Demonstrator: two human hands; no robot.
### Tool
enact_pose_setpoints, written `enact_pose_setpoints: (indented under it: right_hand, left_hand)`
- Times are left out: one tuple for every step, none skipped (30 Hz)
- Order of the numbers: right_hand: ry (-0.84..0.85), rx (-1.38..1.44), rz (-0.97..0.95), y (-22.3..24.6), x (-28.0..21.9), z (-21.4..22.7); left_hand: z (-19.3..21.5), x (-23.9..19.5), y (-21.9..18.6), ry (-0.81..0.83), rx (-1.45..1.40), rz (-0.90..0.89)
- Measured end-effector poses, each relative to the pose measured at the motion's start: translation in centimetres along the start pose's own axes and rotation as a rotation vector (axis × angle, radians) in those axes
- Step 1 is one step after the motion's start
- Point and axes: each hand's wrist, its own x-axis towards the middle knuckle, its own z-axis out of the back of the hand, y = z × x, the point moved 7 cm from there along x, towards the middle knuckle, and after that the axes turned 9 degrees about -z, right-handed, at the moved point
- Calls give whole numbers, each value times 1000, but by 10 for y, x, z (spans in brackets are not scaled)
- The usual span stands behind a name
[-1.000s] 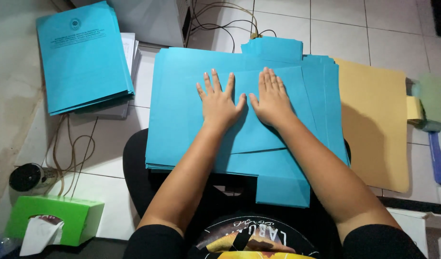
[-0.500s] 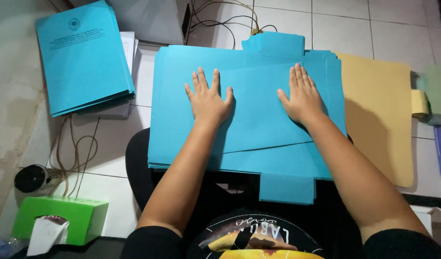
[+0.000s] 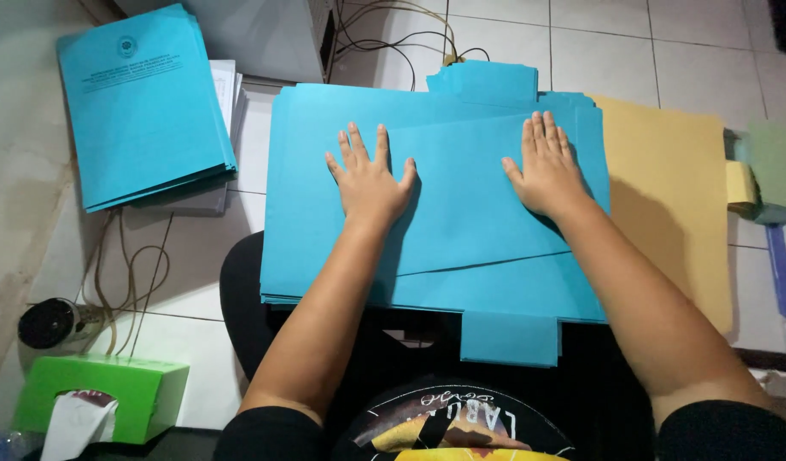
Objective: The person folds light blue folders in half by hand, pressing down on the crease to flatten them. They repeatedly pick up a folder, fold it, and place it on a growing stack on their lap.
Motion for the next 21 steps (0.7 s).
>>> enact_pose_setpoints:
  right_hand:
    - [-1, 0, 6, 12, 6, 1]
    - [-7, 13, 6, 22, 10, 1]
    - [-13, 25, 7, 32, 14, 2]
    - [-11, 25, 6, 48, 14, 4]
    - [-6, 41, 46, 66, 14, 6]
    - [-2, 60, 83, 84, 14, 8]
    - [1, 61, 79, 98, 14, 3]
    - [-19, 77, 156, 118, 13, 1]
    - [-39, 94, 233, 139, 11, -1]
    - [-42, 96, 233, 145, 15, -6]
    - [-69, 88, 287, 155, 17, -10]
    - [-97, 82, 342, 166, 17, -15]
    - [-99, 87, 342, 164, 16, -13]
    - [-87, 89, 340, 161, 17, -11]
    - [-74, 90, 338, 158, 17, -9]
    - [-79, 90, 338, 150, 18, -4]
    - [-60, 91, 284, 138, 20, 0]
    - [-33, 91, 229, 126, 18, 0]
    - [-29, 90, 230, 115, 13, 2]
    - [-25, 80, 166, 101, 11, 5]
    - [-21, 71, 102, 86, 9, 9]
  left_hand:
    - [2, 0, 0, -3, 1, 5]
    - [1, 0, 0, 5, 6, 4]
    - [1, 0, -1, 12, 11, 3]
    - [0, 0, -1, 15, 10, 2]
    - [0, 1, -1, 18, 13, 4]
    - [0, 1, -1, 22, 17, 3]
    - [-1, 1, -2, 26, 17, 0]
    - [-1, 1, -2, 25, 17, 1]
    - [0, 1, -2, 25, 16, 3]
    - [-1, 2, -1, 24, 19, 2]
    - [-2, 3, 0, 31, 22, 5]
    - [-3, 2, 1, 39, 29, 9]
    - [-1, 1, 2, 39, 34, 9]
    - [0, 0, 2, 39, 25, 10]
    - [1, 0, 3, 40, 16, 11]
    - [2, 1, 6, 36, 17, 9]
    - [3, 1, 10, 23, 18, 26]
    - [1, -3, 15, 19, 17, 47]
    - [0, -7, 19, 21, 15, 49]
    - [1, -9, 24, 11, 19, 62]
    - [3, -13, 30, 1, 23, 75]
